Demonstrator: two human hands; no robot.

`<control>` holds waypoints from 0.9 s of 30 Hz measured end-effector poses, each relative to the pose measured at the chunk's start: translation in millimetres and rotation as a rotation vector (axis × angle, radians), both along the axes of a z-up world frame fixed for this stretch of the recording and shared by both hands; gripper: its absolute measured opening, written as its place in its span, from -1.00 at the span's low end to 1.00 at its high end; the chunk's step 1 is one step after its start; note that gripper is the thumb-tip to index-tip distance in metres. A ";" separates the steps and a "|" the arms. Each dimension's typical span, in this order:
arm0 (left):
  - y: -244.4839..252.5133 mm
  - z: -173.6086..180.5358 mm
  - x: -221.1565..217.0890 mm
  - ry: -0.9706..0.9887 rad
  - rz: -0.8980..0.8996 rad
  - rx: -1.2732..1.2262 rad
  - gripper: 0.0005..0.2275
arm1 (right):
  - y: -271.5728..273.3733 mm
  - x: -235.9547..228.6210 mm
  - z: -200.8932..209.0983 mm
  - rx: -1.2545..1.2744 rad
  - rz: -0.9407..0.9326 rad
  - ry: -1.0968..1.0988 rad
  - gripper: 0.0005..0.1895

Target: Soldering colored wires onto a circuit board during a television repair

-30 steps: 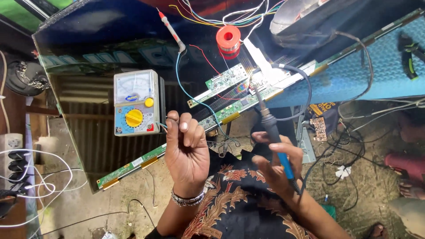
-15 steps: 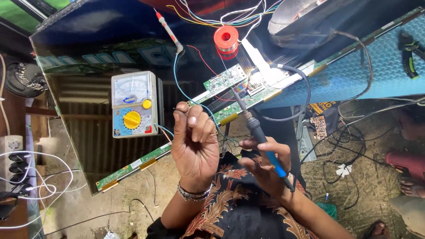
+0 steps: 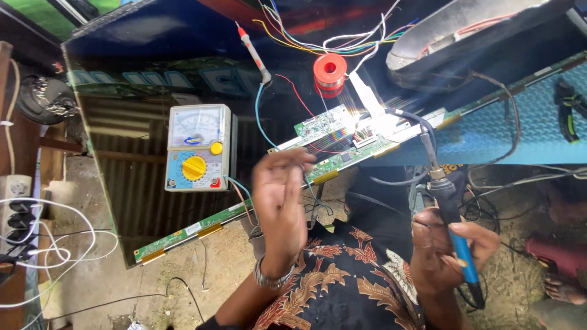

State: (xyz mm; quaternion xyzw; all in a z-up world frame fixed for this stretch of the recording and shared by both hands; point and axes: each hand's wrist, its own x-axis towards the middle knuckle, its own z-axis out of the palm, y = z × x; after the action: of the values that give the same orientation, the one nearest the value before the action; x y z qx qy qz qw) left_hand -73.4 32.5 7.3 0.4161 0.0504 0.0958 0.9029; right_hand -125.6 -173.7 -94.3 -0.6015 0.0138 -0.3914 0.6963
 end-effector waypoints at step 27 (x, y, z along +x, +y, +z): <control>12.5 13.8 21.6 -0.158 -0.026 0.986 -0.93 | 45.0 95.5 75.5 -0.565 0.158 -0.056 -0.68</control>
State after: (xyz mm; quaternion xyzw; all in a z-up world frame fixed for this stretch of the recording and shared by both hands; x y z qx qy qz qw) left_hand -51.8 45.0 21.1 0.7854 -0.0748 0.1283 0.6009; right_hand -30.1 -128.7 -18.7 -0.7597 -0.1621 -0.3408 0.5296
